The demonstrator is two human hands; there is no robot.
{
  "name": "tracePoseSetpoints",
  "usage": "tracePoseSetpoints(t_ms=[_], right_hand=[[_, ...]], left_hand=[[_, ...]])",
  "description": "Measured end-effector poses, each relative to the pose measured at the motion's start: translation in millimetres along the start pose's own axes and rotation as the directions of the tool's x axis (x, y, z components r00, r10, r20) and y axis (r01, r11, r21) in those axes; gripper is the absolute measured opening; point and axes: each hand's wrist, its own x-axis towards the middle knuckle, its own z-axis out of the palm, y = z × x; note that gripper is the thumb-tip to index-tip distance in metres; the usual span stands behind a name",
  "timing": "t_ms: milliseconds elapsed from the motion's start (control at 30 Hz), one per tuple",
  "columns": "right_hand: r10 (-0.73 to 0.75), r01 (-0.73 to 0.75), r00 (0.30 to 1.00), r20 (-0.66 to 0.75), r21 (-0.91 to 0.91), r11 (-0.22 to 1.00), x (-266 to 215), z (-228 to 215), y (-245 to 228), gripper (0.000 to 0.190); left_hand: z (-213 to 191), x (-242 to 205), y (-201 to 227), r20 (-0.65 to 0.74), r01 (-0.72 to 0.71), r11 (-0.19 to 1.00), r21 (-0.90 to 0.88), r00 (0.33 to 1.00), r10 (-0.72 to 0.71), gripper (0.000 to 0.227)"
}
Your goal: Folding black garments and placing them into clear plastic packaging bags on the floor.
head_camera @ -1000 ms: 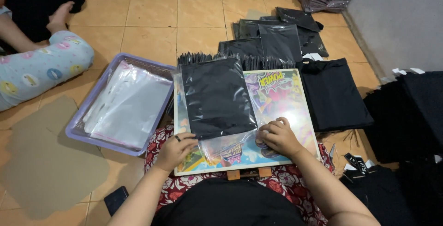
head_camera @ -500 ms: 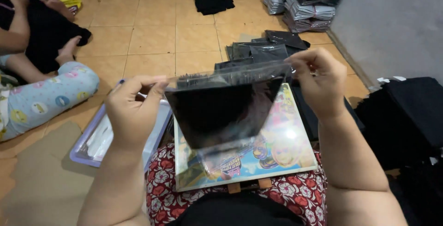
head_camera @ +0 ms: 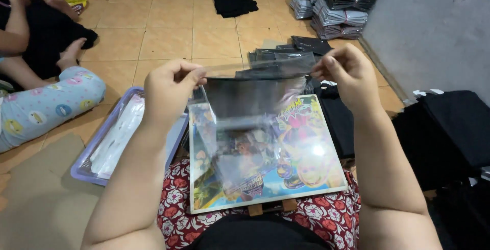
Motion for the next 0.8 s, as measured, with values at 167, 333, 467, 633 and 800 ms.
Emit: tracePoseSetpoints(t_ms=[167,333,467,633,800], right_hand=[[-0.360,0.343,0.932,0.038,-0.412,0.844,-42,-14,88,0.017],[-0.043,0.146,0.982,0.185,-0.590,0.794,-109,10,193,0.003],[0.089,0.062,0.963,0.254,-0.530,0.846,-150,16,239,0.010],[0.260,-0.097,0.947,0.190,-0.602,0.793,-159,15,253,0.008],[0.457,-0.346,0.887,0.057,-0.571,0.744,-153,31,227,0.015]], left_hand=[[4,-48,-58,0.015,-0.381,0.878,0.290,0.919,0.393,0.023],[18,-108,-211,0.184,-0.213,0.918,0.334,0.970,0.158,0.025],[22,-137,-238,0.178,0.097,0.895,0.435,0.965,-0.191,0.021],[24,-146,-234,0.174,0.207,0.872,0.444,0.935,-0.310,0.015],[32,-137,-208,0.156,0.327,0.829,0.455,0.887,-0.435,0.017]])
